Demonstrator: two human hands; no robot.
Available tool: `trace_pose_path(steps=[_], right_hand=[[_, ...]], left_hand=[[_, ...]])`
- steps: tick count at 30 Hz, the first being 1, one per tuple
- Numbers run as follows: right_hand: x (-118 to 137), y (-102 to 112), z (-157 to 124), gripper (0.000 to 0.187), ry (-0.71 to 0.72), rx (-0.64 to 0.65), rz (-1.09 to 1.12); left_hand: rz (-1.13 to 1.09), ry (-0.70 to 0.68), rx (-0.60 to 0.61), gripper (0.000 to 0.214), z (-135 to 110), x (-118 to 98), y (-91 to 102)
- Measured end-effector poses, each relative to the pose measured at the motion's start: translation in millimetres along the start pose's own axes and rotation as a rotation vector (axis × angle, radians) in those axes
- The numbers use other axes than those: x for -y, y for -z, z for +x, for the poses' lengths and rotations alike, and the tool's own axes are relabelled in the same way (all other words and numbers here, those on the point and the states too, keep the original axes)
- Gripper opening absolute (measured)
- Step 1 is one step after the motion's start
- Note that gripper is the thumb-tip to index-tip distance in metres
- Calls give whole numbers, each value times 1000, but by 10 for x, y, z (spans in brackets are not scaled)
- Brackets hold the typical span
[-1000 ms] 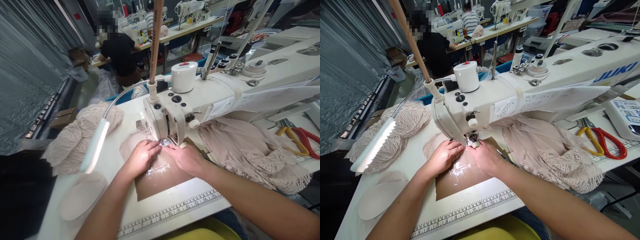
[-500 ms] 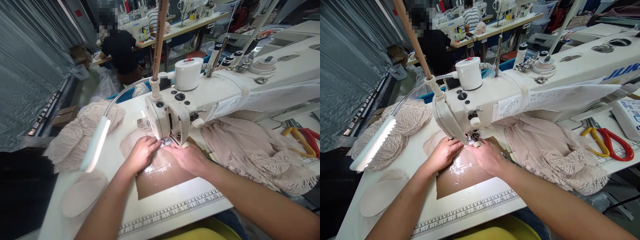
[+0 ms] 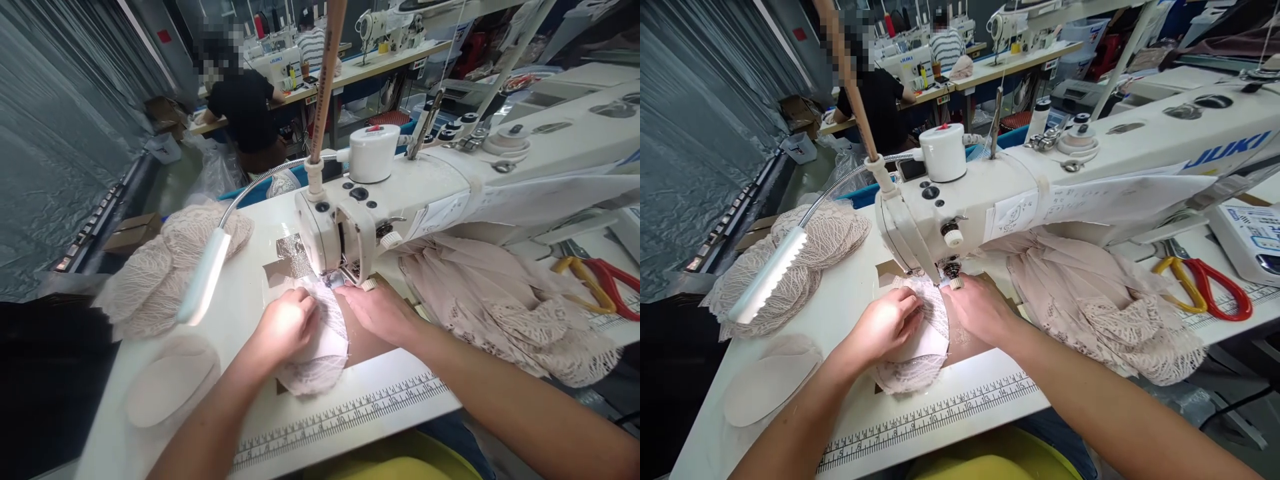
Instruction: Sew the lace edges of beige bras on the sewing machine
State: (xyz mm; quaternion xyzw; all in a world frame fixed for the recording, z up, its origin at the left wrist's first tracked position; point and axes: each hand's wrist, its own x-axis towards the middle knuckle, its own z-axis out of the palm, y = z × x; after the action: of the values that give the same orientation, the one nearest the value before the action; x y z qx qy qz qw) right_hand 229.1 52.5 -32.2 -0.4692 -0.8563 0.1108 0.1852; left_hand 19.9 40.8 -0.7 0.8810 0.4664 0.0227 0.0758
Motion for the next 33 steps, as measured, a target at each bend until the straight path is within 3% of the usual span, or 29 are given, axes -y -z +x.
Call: trace_pose_path(steps=[10, 16, 27, 33], right_hand=[[-9, -19, -32, 32, 23, 30, 4], [30, 11, -37, 32, 102, 86, -68], [70, -36, -20, 35, 61, 80, -122], [40, -25, -80, 29, 191, 38, -62]], left_hand=[[-89, -209, -120, 30, 28, 1, -119], [-32, -238, -106, 38, 35, 28, -189], [14, -244, -119, 43, 68, 135, -169], [-150, -319, -138, 38, 52, 155, -188]])
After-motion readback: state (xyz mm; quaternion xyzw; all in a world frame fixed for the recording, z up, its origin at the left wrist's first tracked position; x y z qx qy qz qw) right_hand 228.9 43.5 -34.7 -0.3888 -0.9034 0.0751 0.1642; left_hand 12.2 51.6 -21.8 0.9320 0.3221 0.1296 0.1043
